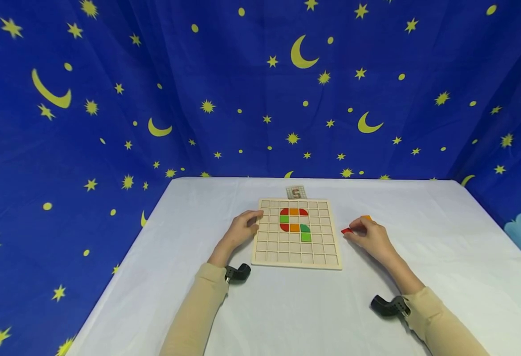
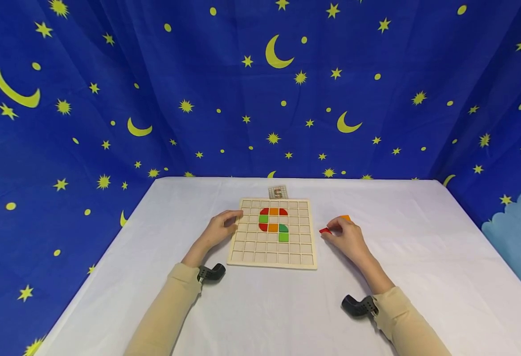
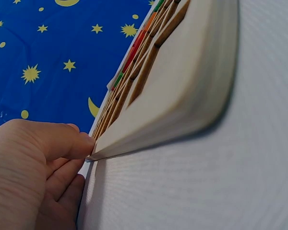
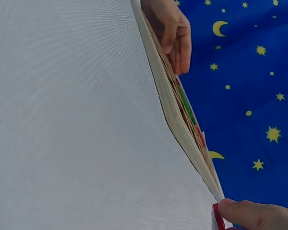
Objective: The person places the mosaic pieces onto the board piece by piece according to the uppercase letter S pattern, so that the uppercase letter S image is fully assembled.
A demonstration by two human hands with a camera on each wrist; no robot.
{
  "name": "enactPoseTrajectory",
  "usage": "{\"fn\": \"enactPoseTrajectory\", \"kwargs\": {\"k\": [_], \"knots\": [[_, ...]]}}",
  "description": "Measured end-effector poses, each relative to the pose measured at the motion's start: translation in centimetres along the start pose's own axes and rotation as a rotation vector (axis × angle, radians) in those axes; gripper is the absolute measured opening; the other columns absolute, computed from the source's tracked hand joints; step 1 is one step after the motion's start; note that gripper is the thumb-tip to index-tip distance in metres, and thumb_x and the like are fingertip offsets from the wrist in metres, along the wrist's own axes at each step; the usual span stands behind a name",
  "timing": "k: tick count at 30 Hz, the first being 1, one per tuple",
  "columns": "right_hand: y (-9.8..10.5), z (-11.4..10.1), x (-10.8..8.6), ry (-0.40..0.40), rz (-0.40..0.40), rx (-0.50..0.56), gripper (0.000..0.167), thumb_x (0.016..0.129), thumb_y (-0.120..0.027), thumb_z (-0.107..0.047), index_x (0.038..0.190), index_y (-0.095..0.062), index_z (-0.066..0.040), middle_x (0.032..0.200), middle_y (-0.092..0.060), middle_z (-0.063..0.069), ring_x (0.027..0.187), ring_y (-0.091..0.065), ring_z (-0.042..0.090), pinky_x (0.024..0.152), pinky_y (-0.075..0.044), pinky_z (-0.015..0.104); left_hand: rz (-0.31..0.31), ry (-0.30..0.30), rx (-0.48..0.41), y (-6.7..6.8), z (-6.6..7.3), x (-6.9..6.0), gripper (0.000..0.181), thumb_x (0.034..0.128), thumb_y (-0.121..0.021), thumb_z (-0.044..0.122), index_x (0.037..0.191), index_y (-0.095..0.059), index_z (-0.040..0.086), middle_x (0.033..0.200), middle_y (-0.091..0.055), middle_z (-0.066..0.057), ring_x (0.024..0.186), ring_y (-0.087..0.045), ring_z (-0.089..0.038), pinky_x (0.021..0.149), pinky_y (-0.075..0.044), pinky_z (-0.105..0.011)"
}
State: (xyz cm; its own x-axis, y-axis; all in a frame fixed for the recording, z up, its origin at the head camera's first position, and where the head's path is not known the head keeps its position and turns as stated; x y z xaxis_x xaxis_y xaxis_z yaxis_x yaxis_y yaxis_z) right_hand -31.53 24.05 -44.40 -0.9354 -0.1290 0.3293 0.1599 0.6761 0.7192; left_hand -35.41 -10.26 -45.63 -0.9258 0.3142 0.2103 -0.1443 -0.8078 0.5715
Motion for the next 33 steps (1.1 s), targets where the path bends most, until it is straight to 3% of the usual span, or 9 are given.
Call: {"fn": "enactPoseTrajectory", "kwargs": {"k": [10, 19, 28, 33], "knots": [[-0.9, -0.3, 0.7, 0.06, -0.044, 0.037, 0.022, 0.079, -0.07, 0.003, 0.1, -0.065, -0.001, 0.096, -0.067, 0.013, 0.094, -0.062, 0.033, 0.083, -0.051, 0.049, -0.001, -0.001, 0.018, 0.1, -0.1, 0.0, 0.043, 0.087, -0.058, -0.004, 0.13, -0.055, 0.0, 0.13, -0.054, -0.014, 0.126, -0.045, -0.028, 0.106, -0.037, -0.036], [-1.1, -0.5, 1.0, 0.07, -0.043, 0.035, 0.027, 0.078, -0.076, -0.006, 0.102, -0.065, -0.002, 0.097, -0.068, 0.012, 0.094, -0.062, 0.031, 0.084, -0.05, 0.047, 0.012, 0.009, 0.008, 0.2, 0.2, 0.1, 0.043, 0.0862, -0.059, -0.005, 0.129, -0.056, 0.0, 0.129, -0.055, -0.014, 0.125, -0.046, -0.028, 0.105, -0.037, -0.035], [-1.5, -0.5, 1.2, 0.083, -0.048, 0.057, 0.026, 0.078, -0.075, -0.003, 0.102, -0.062, -0.002, 0.096, -0.067, 0.012, 0.093, -0.064, 0.031, 0.083, -0.052, 0.047, 0.009, 0.017, 0.01, 0.1, 0.1, 0.1, 0.043, 0.0864, -0.059, -0.005, 0.129, -0.056, 0.0, 0.13, -0.055, -0.014, 0.124, -0.047, -0.027, 0.105, -0.038, -0.034], [-0.7, -1.4, 1.4, 0.132, -0.011, 0.06, 0.028, 0.077, -0.076, -0.002, 0.102, -0.062, -0.003, 0.094, -0.068, 0.01, 0.089, -0.064, 0.029, 0.081, -0.052, 0.045, 0.007, 0.025, 0.009, 0.1, -0.1, 0.1, 0.043, 0.0863, -0.059, -0.005, 0.129, -0.056, 0.0, 0.129, -0.055, -0.014, 0.124, -0.047, -0.027, 0.105, -0.038, -0.033]]}}
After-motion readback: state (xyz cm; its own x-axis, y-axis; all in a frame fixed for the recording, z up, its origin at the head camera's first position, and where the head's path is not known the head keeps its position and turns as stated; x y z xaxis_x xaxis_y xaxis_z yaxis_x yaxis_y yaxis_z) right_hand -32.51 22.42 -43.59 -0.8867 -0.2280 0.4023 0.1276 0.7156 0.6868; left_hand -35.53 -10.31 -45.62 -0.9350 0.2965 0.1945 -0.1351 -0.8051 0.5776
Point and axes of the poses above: each hand's wrist, its own x-axis towards the middle knuckle, its own y-axis out of the back of the hand, z = x × y, the point moved 8 cm from there along x, towards the middle knuckle
